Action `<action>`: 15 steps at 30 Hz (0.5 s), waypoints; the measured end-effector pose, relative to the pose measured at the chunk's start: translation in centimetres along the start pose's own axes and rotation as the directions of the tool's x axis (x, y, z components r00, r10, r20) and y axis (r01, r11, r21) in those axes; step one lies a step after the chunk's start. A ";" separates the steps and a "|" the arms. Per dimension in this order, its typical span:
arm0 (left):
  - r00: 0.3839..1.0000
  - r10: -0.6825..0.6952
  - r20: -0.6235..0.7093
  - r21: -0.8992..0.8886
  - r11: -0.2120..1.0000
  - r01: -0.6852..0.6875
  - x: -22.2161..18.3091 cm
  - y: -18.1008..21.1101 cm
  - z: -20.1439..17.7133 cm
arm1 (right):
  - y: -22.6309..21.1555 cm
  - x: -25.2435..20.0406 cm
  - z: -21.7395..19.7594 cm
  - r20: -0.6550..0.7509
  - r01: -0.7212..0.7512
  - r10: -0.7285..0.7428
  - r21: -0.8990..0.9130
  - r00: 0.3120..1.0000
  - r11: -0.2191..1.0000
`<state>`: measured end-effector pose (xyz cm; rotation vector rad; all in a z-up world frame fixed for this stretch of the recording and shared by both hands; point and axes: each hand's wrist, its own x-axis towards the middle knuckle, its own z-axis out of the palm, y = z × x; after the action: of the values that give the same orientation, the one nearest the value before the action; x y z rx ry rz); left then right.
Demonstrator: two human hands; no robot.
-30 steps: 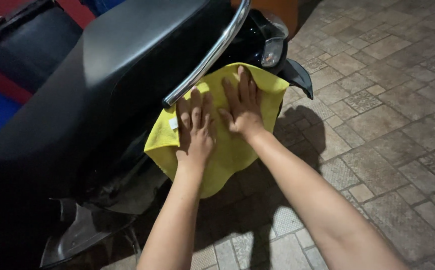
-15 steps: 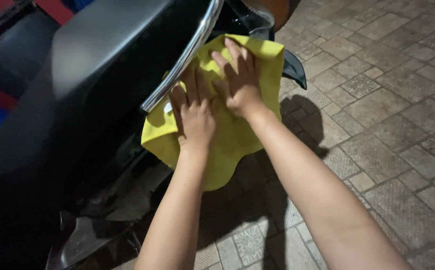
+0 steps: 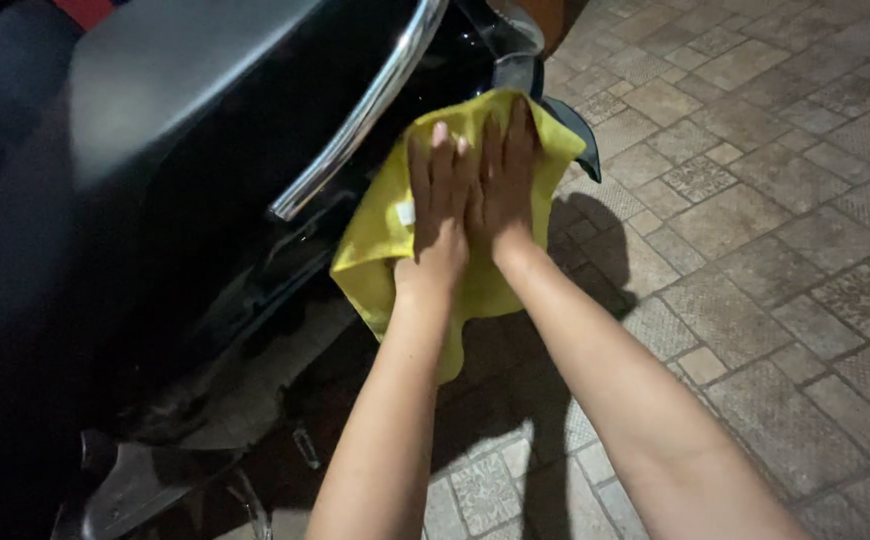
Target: The person wipes the rear side of a black motorcycle using a yellow cloth. They rub the cloth against the bodywork and chrome accents with both hands, then fold the cloth and continue wiping the lower section of the vehicle.
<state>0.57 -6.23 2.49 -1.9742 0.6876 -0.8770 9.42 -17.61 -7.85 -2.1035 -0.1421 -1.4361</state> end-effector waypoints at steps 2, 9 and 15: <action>0.899 -0.193 -0.393 -0.423 0.906 0.009 -0.5 0.2 2.7 | 0.8 -1.1 1.5 -0.022 0.079 -0.082 -0.116 0.996 0.990; 0.966 -0.217 -0.142 -0.701 0.711 0.057 -6.5 1.2 7.7 | -2.0 -3.5 2.5 0.033 0.102 -0.101 -0.033 0.994 0.994; 0.969 -0.238 -0.074 -0.498 0.850 0.171 -10.3 -3.2 3.8 | -6.2 -1.5 1.6 -0.123 0.308 -0.310 -0.035 0.943 0.951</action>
<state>-2.24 4.67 0.43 -2.4957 0.8495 -1.0457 7.66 -11.33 -7.08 -2.0605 -0.4296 -1.7527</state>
